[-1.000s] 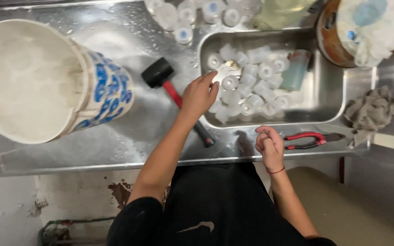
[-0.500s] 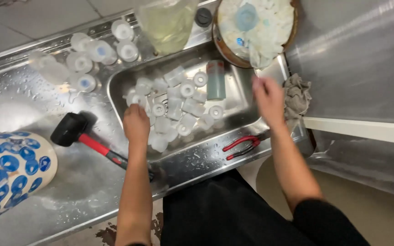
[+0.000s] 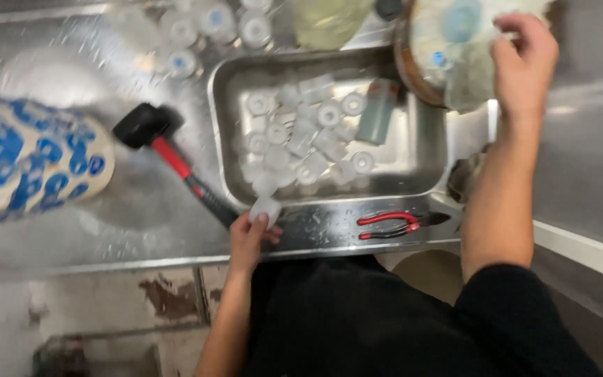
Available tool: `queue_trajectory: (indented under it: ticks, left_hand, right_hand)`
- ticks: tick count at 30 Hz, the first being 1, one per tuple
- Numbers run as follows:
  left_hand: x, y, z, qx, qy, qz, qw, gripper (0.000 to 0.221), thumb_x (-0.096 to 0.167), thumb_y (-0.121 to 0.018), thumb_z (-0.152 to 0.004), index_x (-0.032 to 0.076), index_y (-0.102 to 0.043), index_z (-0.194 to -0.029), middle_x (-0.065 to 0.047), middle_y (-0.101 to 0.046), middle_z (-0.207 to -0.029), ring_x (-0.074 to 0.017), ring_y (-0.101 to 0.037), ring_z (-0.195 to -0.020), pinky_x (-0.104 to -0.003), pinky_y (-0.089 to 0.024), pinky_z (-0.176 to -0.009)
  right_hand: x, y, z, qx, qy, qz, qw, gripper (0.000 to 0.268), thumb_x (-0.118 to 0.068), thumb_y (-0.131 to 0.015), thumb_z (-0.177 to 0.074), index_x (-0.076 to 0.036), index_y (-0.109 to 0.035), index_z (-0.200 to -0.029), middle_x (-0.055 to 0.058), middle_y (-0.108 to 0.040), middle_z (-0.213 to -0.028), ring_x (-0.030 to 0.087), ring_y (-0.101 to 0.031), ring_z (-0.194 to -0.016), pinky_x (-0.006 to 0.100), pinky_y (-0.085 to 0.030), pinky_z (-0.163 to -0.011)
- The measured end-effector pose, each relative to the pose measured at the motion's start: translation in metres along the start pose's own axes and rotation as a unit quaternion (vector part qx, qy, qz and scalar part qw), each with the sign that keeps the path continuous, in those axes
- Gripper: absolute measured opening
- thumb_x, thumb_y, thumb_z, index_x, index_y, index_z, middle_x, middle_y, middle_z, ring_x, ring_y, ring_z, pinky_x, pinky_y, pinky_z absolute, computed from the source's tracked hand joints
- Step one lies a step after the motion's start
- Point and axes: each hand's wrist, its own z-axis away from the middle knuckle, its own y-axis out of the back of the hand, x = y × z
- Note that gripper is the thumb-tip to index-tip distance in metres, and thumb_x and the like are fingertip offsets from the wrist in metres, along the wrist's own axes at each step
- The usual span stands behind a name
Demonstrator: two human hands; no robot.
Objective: The person is cleaning plastic bottle caps in a sink and transferring them to a bucket.
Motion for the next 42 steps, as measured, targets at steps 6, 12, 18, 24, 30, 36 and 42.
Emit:
queue_trajectory:
  ticks: [6,12,18,24,30,36,42]
  left_hand:
    - [-0.002,-0.027,-0.018,-0.113,0.071,0.382,0.914,0.046,0.044,-0.058,-0.095,-0.001,-0.067,-0.099,-0.025,-0.071,-0.082,-0.0322,-0.069,-0.059,-0.037,-0.053,-0.037]
    - [-0.004,-0.041,-0.029,-0.157,0.057,0.368,0.915,0.044,0.038,-0.062,-0.093,-0.006,-0.063,-0.096,-0.027,-0.066,-0.076,-0.0321,-0.064,-0.053,-0.04,-0.052,-0.033]
    - [0.002,-0.002,-0.025,-0.146,-0.037,0.233,0.961,0.038,0.036,-0.061,-0.093,0.003,-0.064,-0.074,-0.016,-0.057,-0.053,-0.0222,-0.057,-0.037,-0.028,-0.039,-0.036]
    - [-0.034,0.051,-0.041,-0.16,-0.021,0.194,0.968,0.04,0.039,-0.064,-0.089,0.004,-0.063,-0.069,-0.012,-0.051,-0.049,-0.0147,-0.042,-0.04,-0.027,-0.035,-0.034]
    - [-0.031,0.116,-0.035,-0.079,-0.074,0.122,0.987,0.032,0.033,-0.061,-0.085,0.01,-0.063,-0.062,-0.003,-0.05,-0.053,-0.0152,-0.048,-0.054,-0.028,-0.039,-0.048]
    - [0.022,0.184,-0.007,-0.031,-0.133,0.095,0.986,0.03,0.031,-0.057,-0.084,0.008,-0.068,-0.067,-0.006,-0.051,-0.053,-0.0159,-0.049,-0.059,-0.031,-0.042,-0.055]
    - [0.121,0.278,0.03,0.195,-0.525,-0.05,0.827,0.078,0.046,-0.087,-0.069,0.003,-0.054,-0.126,-0.017,-0.062,-0.112,-0.0338,-0.064,-0.105,-0.04,-0.052,-0.093]
  right_hand:
    - [-0.174,-0.037,0.124,-0.167,-0.212,-0.328,0.905,0.043,-0.034,-0.044,-0.098,-0.001,-0.067,-0.113,0.013,-0.057,-0.068,0.017,-0.055,-0.068,0.027,-0.043,-0.069]
    - [-0.296,-0.054,0.169,-0.274,-0.108,-0.245,0.924,0.022,-0.018,-0.075,-0.093,-0.009,-0.06,-0.106,0.011,-0.068,-0.076,0.027,-0.068,-0.072,0.035,-0.053,-0.062]
    - [-0.337,-0.073,0.17,-0.205,-0.054,-0.235,0.949,0.014,-0.014,-0.08,-0.088,-0.011,-0.068,-0.093,0.002,-0.065,-0.075,0.021,-0.063,-0.062,0.03,-0.052,-0.061]
    - [-0.4,-0.092,0.146,-0.336,-0.022,-0.339,0.879,0.056,-0.02,-0.075,-0.089,0.001,-0.056,-0.137,0.031,-0.052,-0.139,0.048,-0.048,-0.132,0.058,-0.039,-0.107]
    - [-0.464,-0.137,0.166,-0.322,0.02,-0.281,0.904,0.032,-0.01,-0.066,-0.095,0.003,-0.063,-0.125,0.023,-0.066,-0.124,0.044,-0.06,-0.12,0.053,-0.049,-0.098]
    - [-0.51,-0.168,0.172,-0.254,0.068,-0.266,0.927,0.026,0.0,-0.067,-0.093,0.004,-0.066,-0.118,0.021,-0.069,-0.116,0.041,-0.065,-0.112,0.048,-0.052,-0.095]
    - [-0.5,-0.16,0.16,-0.177,0.026,-0.364,0.914,0.064,-0.012,-0.074,-0.092,0.004,-0.043,-0.145,0.025,-0.037,-0.155,0.039,-0.042,-0.14,0.043,-0.043,-0.11]
